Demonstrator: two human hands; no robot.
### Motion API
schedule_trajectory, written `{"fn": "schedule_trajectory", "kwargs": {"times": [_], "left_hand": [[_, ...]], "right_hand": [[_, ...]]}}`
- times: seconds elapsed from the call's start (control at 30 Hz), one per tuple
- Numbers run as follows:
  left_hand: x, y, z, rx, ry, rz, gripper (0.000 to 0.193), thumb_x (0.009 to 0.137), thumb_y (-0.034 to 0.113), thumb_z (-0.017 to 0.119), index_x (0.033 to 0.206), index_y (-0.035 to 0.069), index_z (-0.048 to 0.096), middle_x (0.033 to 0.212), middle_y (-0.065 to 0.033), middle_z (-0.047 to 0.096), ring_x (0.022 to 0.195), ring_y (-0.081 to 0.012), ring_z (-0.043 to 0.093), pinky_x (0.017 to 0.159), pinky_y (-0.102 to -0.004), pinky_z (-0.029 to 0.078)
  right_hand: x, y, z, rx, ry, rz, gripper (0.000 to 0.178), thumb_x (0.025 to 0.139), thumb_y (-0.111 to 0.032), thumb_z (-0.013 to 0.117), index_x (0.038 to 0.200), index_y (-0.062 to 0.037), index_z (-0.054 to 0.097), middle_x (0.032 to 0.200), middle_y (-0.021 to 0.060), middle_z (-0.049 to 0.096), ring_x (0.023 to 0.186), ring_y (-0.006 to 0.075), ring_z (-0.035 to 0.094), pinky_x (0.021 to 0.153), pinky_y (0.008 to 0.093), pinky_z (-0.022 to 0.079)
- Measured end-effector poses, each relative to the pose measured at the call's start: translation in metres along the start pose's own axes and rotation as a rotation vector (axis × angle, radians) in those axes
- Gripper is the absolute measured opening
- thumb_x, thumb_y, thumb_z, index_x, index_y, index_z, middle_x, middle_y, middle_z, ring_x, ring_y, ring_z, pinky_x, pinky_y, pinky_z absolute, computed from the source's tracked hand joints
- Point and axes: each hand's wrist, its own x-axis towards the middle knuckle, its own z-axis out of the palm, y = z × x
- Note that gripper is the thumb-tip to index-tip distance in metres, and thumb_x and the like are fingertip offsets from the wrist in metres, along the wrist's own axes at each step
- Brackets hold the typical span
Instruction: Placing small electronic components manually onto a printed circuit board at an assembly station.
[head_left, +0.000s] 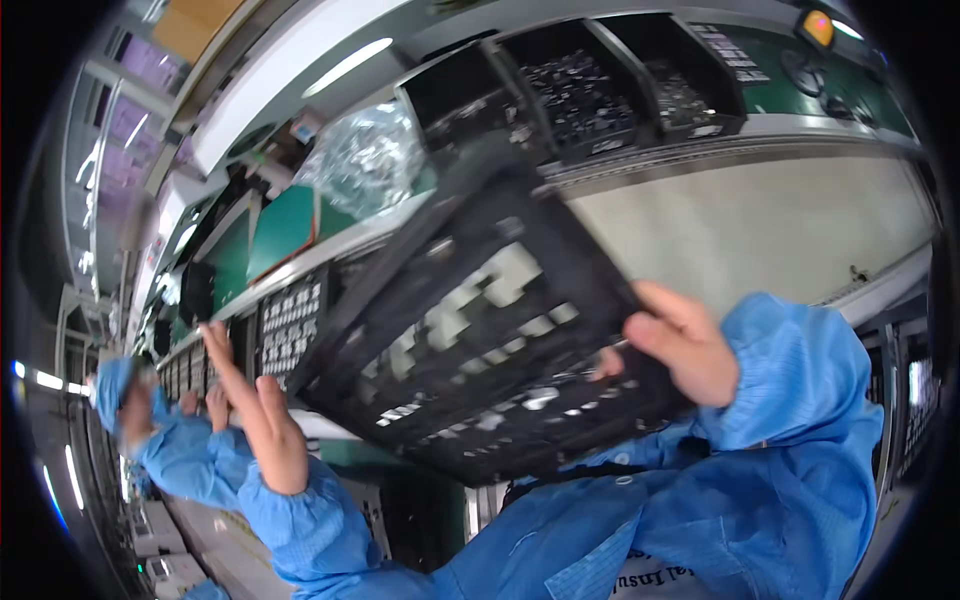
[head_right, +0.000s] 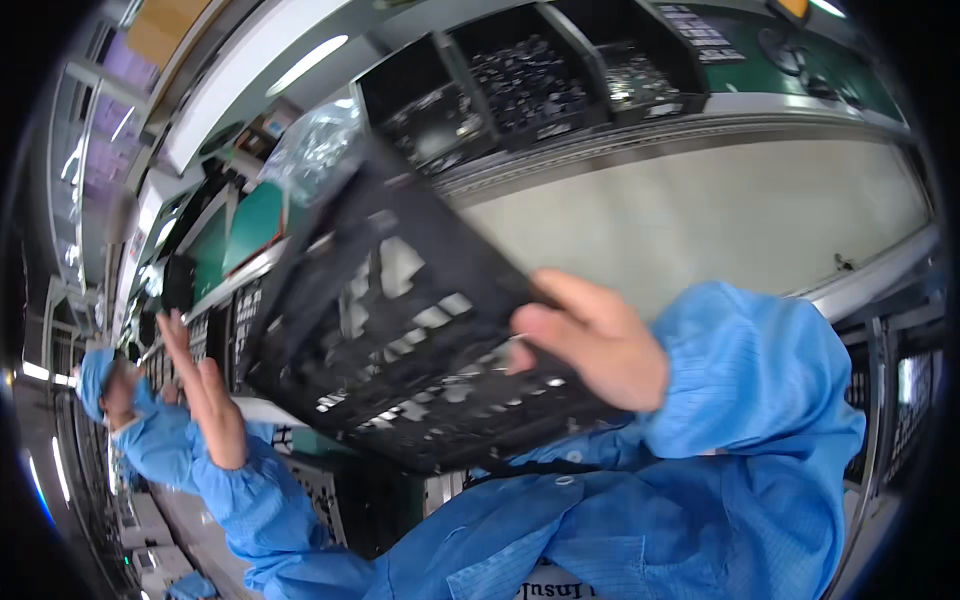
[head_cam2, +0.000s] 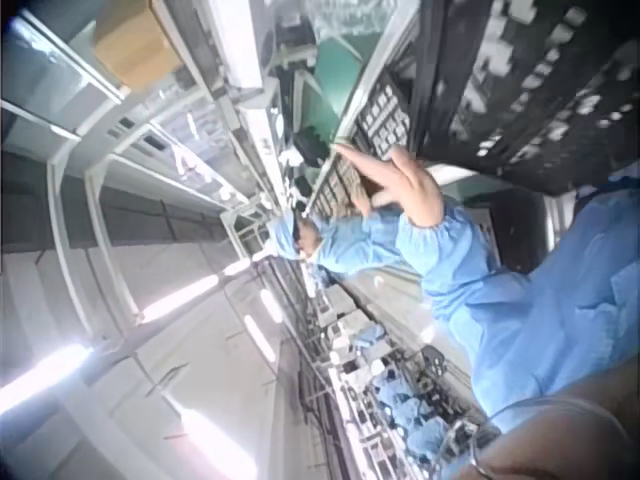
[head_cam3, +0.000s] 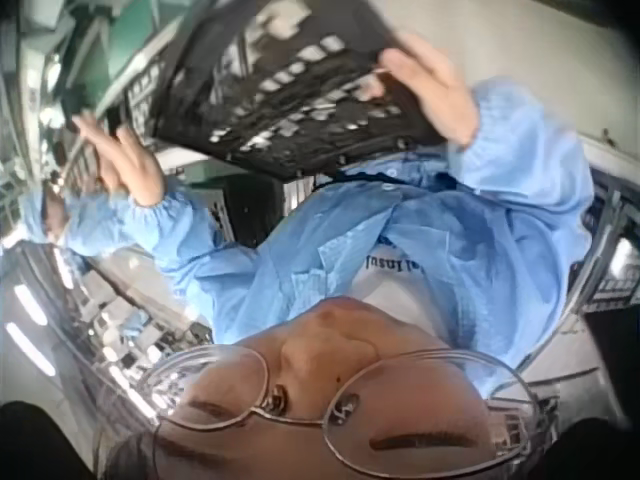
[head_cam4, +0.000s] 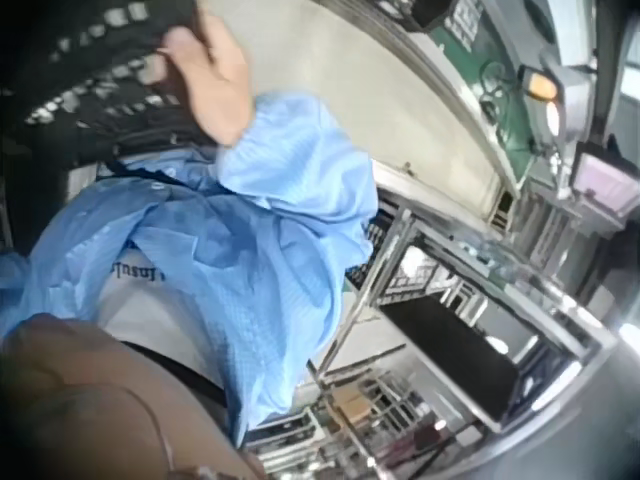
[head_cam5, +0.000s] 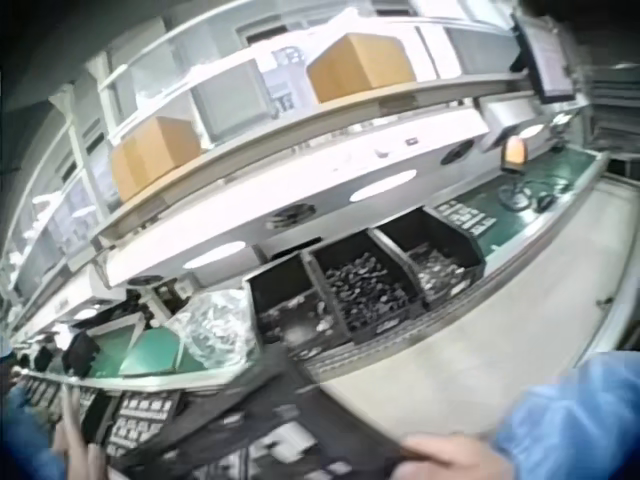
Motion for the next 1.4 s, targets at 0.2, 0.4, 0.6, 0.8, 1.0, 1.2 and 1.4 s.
{"fn": "schedule_trajectory", "kwargs": {"times": [0.2,0.4,0.6,0.8,1.0,1.2,1.4], "left_hand": [[-0.032,0.055,0.157,-1.475,-0.647,-0.929,0.055,0.102,0.041,0.028,0.143,0.003,0.030,0.142,-0.0148,0.041,0.129,-0.0285,0.040,0.109,-0.0410,0.030],[0.035,0.052,0.236,-1.520,-0.806,-0.898,0.038,0.101,0.011,0.030,0.137,0.000,0.035,0.129,-0.0160,0.052,0.114,-0.0304,0.055,0.099,-0.0422,0.044],[0.054,0.028,0.292,-1.547,-0.775,-0.944,0.037,0.101,0.011,0.031,0.135,-0.001,0.037,0.124,-0.0163,0.055,0.110,-0.0323,0.057,0.097,-0.0437,0.046],[0.054,0.020,0.299,-1.477,-0.705,-0.936,0.036,0.102,0.013,0.033,0.133,-0.003,0.038,0.119,-0.0175,0.057,0.105,-0.0321,0.060,0.091,-0.0419,0.052],[0.053,0.025,0.300,-1.467,-0.709,-0.875,0.038,0.102,0.013,0.030,0.135,-0.003,0.037,0.122,-0.0182,0.056,0.106,-0.0293,0.060,0.094,-0.0393,0.050],[0.048,0.035,0.306,-1.482,-0.692,-0.831,0.032,0.101,0.014,0.036,0.128,-0.003,0.043,0.121,-0.0151,0.057,0.105,-0.0268,0.060,0.091,-0.0363,0.050],[0.046,0.026,0.338,-1.705,-0.864,-0.869,0.035,0.098,0.025,0.048,0.125,0.003,0.051,0.124,-0.0107,0.057,0.108,-0.0256,0.056,0.096,-0.0393,0.043]], "right_hand": [[-0.028,-0.025,-0.122,0.064,0.391,0.302,0.040,0.098,-0.036,0.044,0.113,0.0001,0.051,0.070,0.0108,0.060,0.068,0.0235,0.064,0.067,0.0340,0.055],[-0.005,-0.012,-0.182,0.214,0.575,0.468,0.038,0.100,-0.037,0.041,0.112,-0.0027,0.051,0.068,0.0098,0.059,0.068,0.0240,0.064,0.066,0.0357,0.056],[0.033,0.006,-0.201,0.183,0.622,0.474,0.037,0.100,-0.037,0.040,0.111,-0.0039,0.051,0.069,0.0089,0.059,0.067,0.0238,0.063,0.066,0.0364,0.056],[0.040,0.010,-0.198,0.226,0.631,0.471,0.034,0.100,-0.035,0.040,0.112,-0.0043,0.048,0.070,0.0097,0.059,0.068,0.0250,0.064,0.066,0.0374,0.056],[0.038,0.016,-0.200,0.225,0.583,0.443,0.034,0.101,-0.034,0.040,0.103,-0.0026,0.051,0.073,0.0084,0.061,0.074,0.0239,0.065,0.067,0.0360,0.055],[0.027,0.008,-0.211,-0.068,0.557,0.478,0.041,0.099,-0.039,0.044,0.113,-0.0017,0.053,0.093,0.0125,0.064,0.086,0.0244,0.065,0.078,0.0339,0.052],[-0.040,-0.042,-0.180,-0.464,0.950,-0.557,0.032,0.088,-0.001,0.061,0.118,0.0030,0.052,0.105,0.0141,0.062,0.091,0.0190,0.064,0.077,0.0298,0.052]]}}
